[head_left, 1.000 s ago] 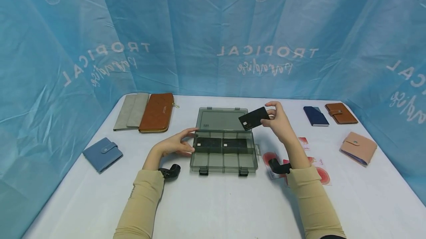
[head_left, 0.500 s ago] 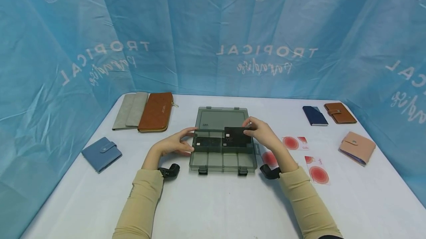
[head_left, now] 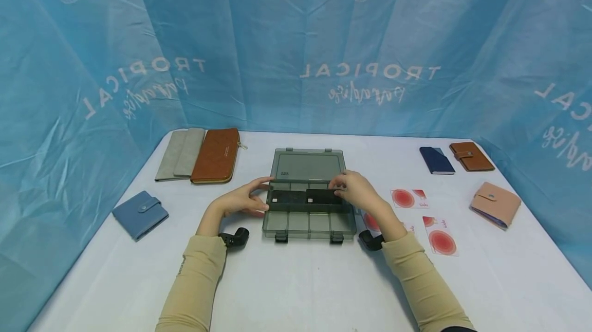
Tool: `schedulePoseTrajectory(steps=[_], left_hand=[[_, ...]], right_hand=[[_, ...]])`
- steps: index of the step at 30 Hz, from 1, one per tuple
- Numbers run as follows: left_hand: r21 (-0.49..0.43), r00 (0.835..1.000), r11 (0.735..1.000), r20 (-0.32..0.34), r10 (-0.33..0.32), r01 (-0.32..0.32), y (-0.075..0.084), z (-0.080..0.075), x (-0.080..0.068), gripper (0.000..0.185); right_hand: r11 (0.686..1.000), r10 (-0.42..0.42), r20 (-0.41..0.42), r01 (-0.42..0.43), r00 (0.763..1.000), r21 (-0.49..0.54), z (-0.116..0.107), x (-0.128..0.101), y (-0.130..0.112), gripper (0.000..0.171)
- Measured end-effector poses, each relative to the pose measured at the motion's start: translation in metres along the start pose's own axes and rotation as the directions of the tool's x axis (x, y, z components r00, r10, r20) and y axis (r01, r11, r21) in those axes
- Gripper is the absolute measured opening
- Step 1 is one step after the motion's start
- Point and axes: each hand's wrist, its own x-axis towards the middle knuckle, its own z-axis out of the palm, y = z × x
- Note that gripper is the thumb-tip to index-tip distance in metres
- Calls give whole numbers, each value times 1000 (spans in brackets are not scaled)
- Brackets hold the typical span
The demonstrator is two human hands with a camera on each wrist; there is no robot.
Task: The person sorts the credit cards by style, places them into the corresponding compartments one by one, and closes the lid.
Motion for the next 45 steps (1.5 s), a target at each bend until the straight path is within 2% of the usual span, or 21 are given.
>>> schedulePoseTrajectory(steps=[8, 12, 15, 22, 27, 32, 35, 39, 42, 45], left_hand=[[4, 1000, 1000, -1, 0, 0, 1, 1, -1, 87], [6, 1000, 1000, 0, 2, -2, 2, 1, -2, 87], [5, 1000, 1000, 0, -3, 3, 2, 1, -1, 87], [5, 1000, 1000, -3, -8, 8, 4, 2, -1, 87], [6, 1000, 1000, 0, -10, 10, 4, 3, -1, 87], [2, 1000, 1000, 2, -4, 4, 3, 2, -2, 88], [1, 1000, 1000, 3, 0, 0, 3, 2, -2, 88], [1, 1000, 1000, 2, -8, 7, 3, 1, -2, 88], [3, 1000, 1000, 0, -17, 17, 2, 2, -2, 88], [7, 1000, 1000, -4, -21, 21, 3, 2, -2, 88]], right_hand=[[974, -71, 22, 74, 997, -216, 2, -1, 1, 19], [960, -79, 45, 88, 996, -264, 3, -2, 1, 21], [968, -95, 60, 107, 994, -227, 1, -3, 3, 20], [995, -102, 16, 102, 995, 2, -15, -10, 22, 22], [997, -53, -1, 53, 999, 63, -30, -23, 51, 24], [998, 53, 77, -55, 996, 35, -48, -41, 80, 37], [988, 152, 145, -147, 978, -44, -56, -49, 91, 51], [958, 273, 200, -248, 941, -143, -59, -55, 100, 62], [944, 315, 216, -282, 924, -171, -57, -57, 106, 65], [941, 322, 216, -287, 922, -179, -54, -57, 111, 66]])
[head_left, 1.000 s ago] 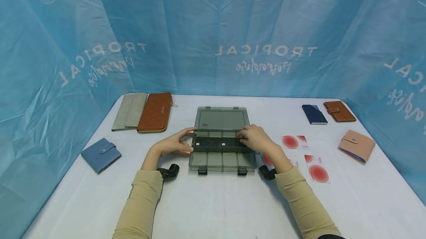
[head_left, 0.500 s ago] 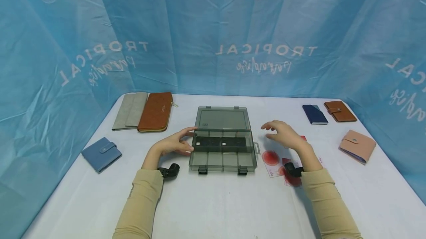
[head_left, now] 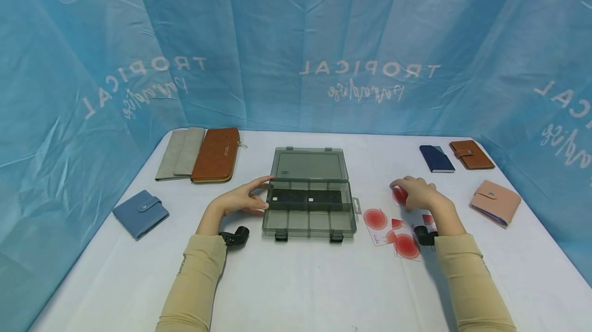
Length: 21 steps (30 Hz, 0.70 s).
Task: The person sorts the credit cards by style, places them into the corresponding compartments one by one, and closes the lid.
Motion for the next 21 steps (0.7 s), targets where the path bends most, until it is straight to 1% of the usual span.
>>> schedulePoseTrajectory(steps=[6, 10, 14, 17, 19, 21], left_hand=[[-6, 1000, 1000, 1, 2, -2, -1, 0, 1, 87], [-13, 1000, 1000, 5, 7, -7, -1, 0, 1, 87], [-16, 1000, 1000, 6, 9, -9, -1, 0, 0, 88], [-16, 1000, 1000, 6, 10, -10, 0, 0, 0, 88], [-11, 1000, 1000, 5, 12, -12, 0, 0, 1, 88], [-8, 1000, 1000, 3, 13, -13, 0, 0, 1, 87]], right_hand=[[1000, -13, -6, 13, 1000, 0, -1, 5, 1, 62], [999, -28, -25, 28, 999, -26, -1, 7, 0, 60], [995, -65, -114, 56, 991, -80, 0, 11, -3, 52], [992, -102, -203, 84, 974, -96, 0, 14, -7, 38], [993, -111, -252, 98, 961, -64, -1, 15, -10, 24], [995, -101, -300, 103, 949, -11, -2, 16, -15, 13]])
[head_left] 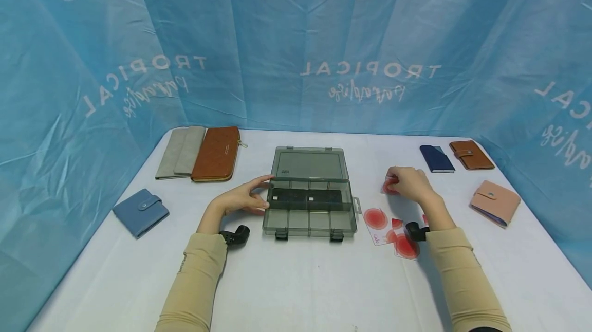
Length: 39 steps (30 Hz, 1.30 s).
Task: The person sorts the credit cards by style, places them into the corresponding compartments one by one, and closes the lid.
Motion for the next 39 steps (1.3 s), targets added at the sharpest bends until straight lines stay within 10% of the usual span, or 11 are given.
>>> schedulePoseTrajectory(steps=[8, 16, 20, 39], left_hand=[[-1, 1000, 1000, 1, 4, -4, 0, 0, 0, 87], [-1, 1000, 1000, 4, 10, -10, 0, -1, 1, 88], [-3, 1000, 1000, 4, 10, -10, 0, -1, 1, 88], [15, 1000, 1000, -3, -3, 3, -1, -1, 0, 88]], right_hand=[[926, 180, -218, -91, 959, 366, -8, 0, -34, 19], [590, 281, -131, -63, 951, 805, -8, -1, -70, 37], [516, 207, -69, -49, 976, 855, -1, -2, -90, 45], [824, -106, 52, 59, 993, 564, 58, -17, -167, 4]])
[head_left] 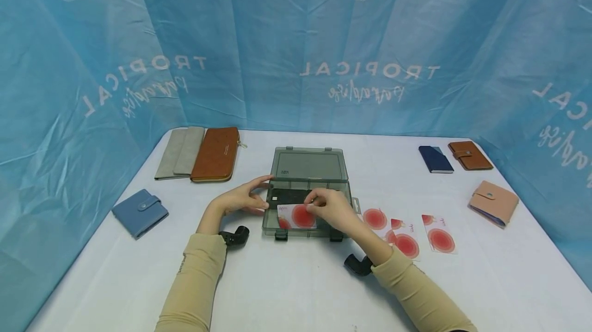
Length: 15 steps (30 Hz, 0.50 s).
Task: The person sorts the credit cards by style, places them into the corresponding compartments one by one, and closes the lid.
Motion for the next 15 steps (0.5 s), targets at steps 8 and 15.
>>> schedulePoseTrajectory(steps=[8, 15], left_hand=[[16, 1000, 1000, -6, -2, 2, 0, -1, 1, 89], [29, 1000, 1000, -8, -7, 7, 0, 1, 1, 87]], right_hand=[[996, -42, 141, 53, 989, -75, 6, -1, -2, 12], [988, 41, 300, 6, 953, -155, 8, 0, 1, 30]])
